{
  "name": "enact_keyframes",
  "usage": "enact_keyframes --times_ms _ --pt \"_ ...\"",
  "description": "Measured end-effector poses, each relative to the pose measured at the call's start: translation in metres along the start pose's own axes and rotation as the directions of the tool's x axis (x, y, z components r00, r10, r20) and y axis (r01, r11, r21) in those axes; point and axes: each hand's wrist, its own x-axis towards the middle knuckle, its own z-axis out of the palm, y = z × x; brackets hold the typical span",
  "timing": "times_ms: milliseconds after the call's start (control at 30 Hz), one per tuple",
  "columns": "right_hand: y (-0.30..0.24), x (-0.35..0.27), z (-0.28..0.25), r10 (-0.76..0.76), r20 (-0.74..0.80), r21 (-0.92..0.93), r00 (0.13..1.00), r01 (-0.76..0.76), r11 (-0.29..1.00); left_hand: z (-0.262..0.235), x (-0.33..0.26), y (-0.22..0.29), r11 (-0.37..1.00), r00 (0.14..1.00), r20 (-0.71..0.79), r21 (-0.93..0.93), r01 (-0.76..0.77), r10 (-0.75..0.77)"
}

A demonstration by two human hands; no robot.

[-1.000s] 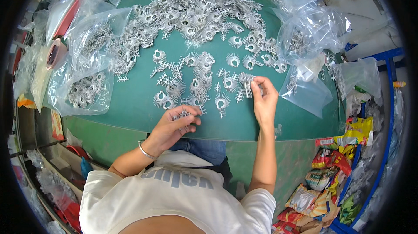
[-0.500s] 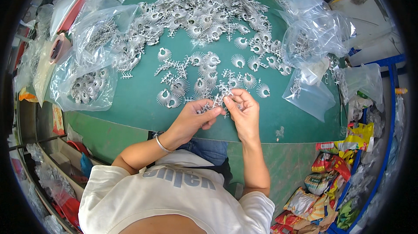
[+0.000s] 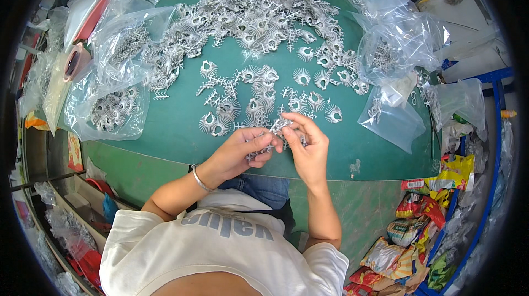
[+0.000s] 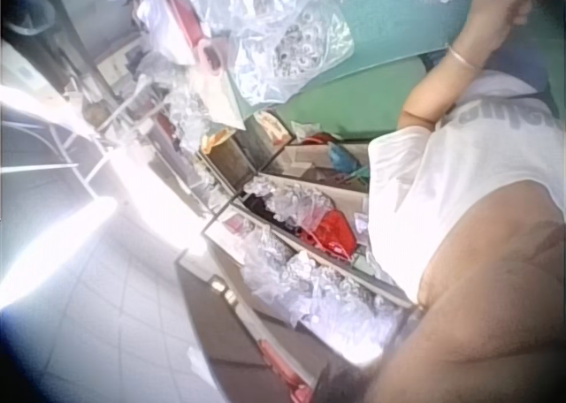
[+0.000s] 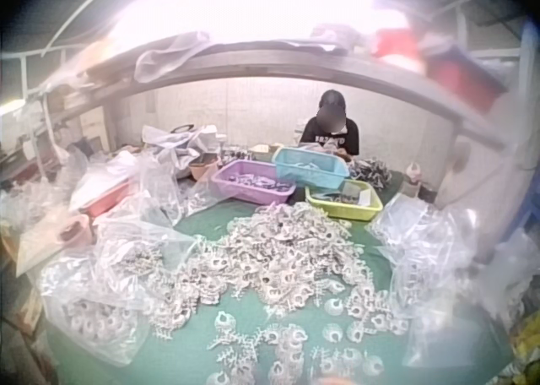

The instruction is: The person assembles small silver-colored metal components by hand, joining them together and gathering them on a green table surface.

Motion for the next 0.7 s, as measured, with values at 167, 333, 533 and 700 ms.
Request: enact_keyframes --times_ms 167,333,533,700 --pt "-0.007 -0.004 0.0 -0.051 0.008 -0.222 0.999 0.051 0.974 -0.005 0.001 -0.005 0.951 0.99 -0.014 0.277 -0.134 0.143" --pt "-0.007 -0.003 -0.001 -0.032 0.018 -0.189 0.999 0.034 0.981 -0.005 0.005 -0.015 0.423 0.758 0.064 0.798 -0.429 0.649" --pt "-0.016 0.004 -0.008 -0.126 0.069 -0.393 0.99 0.143 0.908 -0.01 0.0 0.005 0.997 0.994 0.072 0.001 0.079 -0.079" --pt "-0.008 0.008 -0.011 -0.169 0.082 -0.328 0.982 0.186 0.926 -0.012 0.004 0.002 0.977 0.978 0.145 -0.134 0.169 -0.149"
